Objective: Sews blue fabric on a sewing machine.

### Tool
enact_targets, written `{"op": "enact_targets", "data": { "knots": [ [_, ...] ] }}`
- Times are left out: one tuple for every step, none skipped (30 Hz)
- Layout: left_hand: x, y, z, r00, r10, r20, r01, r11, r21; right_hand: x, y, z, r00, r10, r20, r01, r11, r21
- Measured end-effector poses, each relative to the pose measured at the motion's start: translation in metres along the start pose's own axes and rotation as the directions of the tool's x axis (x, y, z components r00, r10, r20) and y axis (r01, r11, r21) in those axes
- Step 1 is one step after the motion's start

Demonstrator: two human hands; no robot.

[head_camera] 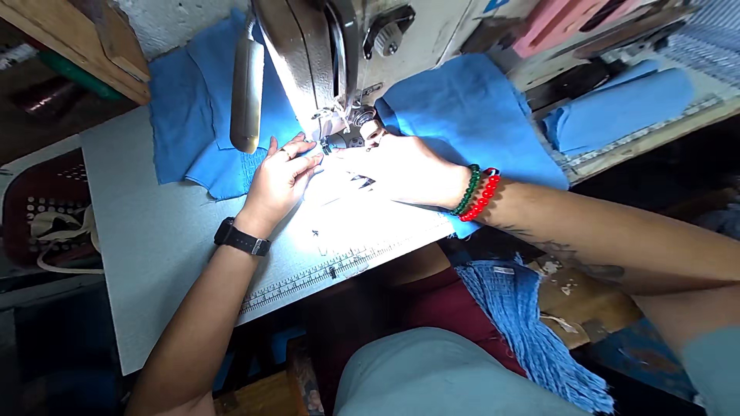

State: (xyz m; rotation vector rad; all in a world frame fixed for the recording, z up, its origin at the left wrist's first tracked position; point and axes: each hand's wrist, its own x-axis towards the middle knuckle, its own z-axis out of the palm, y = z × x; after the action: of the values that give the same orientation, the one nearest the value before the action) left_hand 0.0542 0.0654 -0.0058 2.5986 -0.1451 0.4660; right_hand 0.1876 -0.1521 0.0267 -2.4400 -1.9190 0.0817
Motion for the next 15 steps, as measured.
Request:
{"op": "enact_targets", "data": {
  "knots": [
    [0.001, -0.001, 0.0, 1.0, -0.001, 0.0, 0.001, 1.0, 0.0, 0.0, 0.001, 0.001, 1.0, -0.008, -0.013, 0.008, 1.0, 0.001],
    [0.001, -0.001, -0.001, 1.0, -0.004, 0.0, 0.004, 1.0, 0.001, 0.0, 0.002, 0.003, 0.999, -0.02, -0.037, 0.02, 1.0, -0.002],
    [0.002, -0.001, -0.001, 1.0, -0.008, -0.001, 0.008, 1.0, 0.005, 0.0, 0.004, 0.005, 0.998, -0.041, -0.054, 0.04, 0.999, -0.017],
    [0.002, -0.001, -0.001, 1.0, -0.01, -0.007, 0.01, 1.0, 0.01, 0.0, 0.006, 0.006, 0.996, -0.062, -0.071, 0.06, 0.998, -0.032],
    [0.002, -0.001, -0.001, 1.0, -0.012, -0.01, 0.012, 1.0, 0.011, -0.001, 0.007, 0.008, 0.993, -0.077, -0.09, 0.074, 0.996, -0.039],
    [0.002, -0.002, 0.0, 1.0, -0.015, -0.009, 0.015, 1.0, 0.014, 0.0, 0.008, 0.008, 0.993, -0.081, -0.089, 0.078, 0.996, -0.042],
    [0.003, -0.002, -0.001, 1.0, -0.016, -0.01, 0.016, 1.0, 0.016, 0.0, 0.009, 0.009, 0.992, -0.084, -0.098, 0.082, 0.996, -0.033],
    [0.003, -0.002, -0.001, 1.0, -0.019, -0.011, 0.019, 1.0, 0.014, 0.001, 0.01, 0.01, 0.99, -0.087, -0.115, 0.086, 0.996, -0.016],
    [0.004, -0.003, -0.001, 1.0, -0.021, -0.015, 0.021, 1.0, 0.014, 0.002, 0.011, 0.01, 0.989, -0.087, -0.122, 0.087, 0.996, -0.001],
    [0.005, -0.004, -0.001, 1.0, -0.021, -0.023, 0.021, 1.0, 0.017, 0.003, 0.012, 0.01, 0.988, -0.087, -0.124, 0.089, 0.996, 0.008],
    [0.005, -0.004, -0.001, 0.999, -0.022, -0.029, 0.022, 1.0, 0.021, 0.004, 0.012, 0.011, 0.988, -0.087, -0.128, 0.089, 0.996, 0.013],
    [0.006, -0.004, -0.001, 0.999, -0.023, -0.035, 0.024, 0.999, 0.025, 0.004, 0.012, 0.011, 0.989, -0.079, -0.122, 0.082, 0.996, 0.021],
    [0.007, -0.004, -0.001, 0.999, -0.026, -0.041, 0.027, 0.999, 0.025, 0.005, 0.012, 0.01, 0.991, -0.069, -0.112, 0.072, 0.997, 0.022],
    [0.007, -0.005, -0.001, 0.999, -0.03, -0.044, 0.031, 0.999, 0.021, 0.005, 0.011, 0.007, 0.994, -0.056, -0.093, 0.059, 0.998, 0.028],
    [0.007, -0.005, 0.0, 0.998, -0.034, -0.044, 0.034, 0.999, 0.021, 0.004, 0.01, 0.004, 0.995, -0.04, -0.086, 0.044, 0.998, 0.042]
  ]
}}
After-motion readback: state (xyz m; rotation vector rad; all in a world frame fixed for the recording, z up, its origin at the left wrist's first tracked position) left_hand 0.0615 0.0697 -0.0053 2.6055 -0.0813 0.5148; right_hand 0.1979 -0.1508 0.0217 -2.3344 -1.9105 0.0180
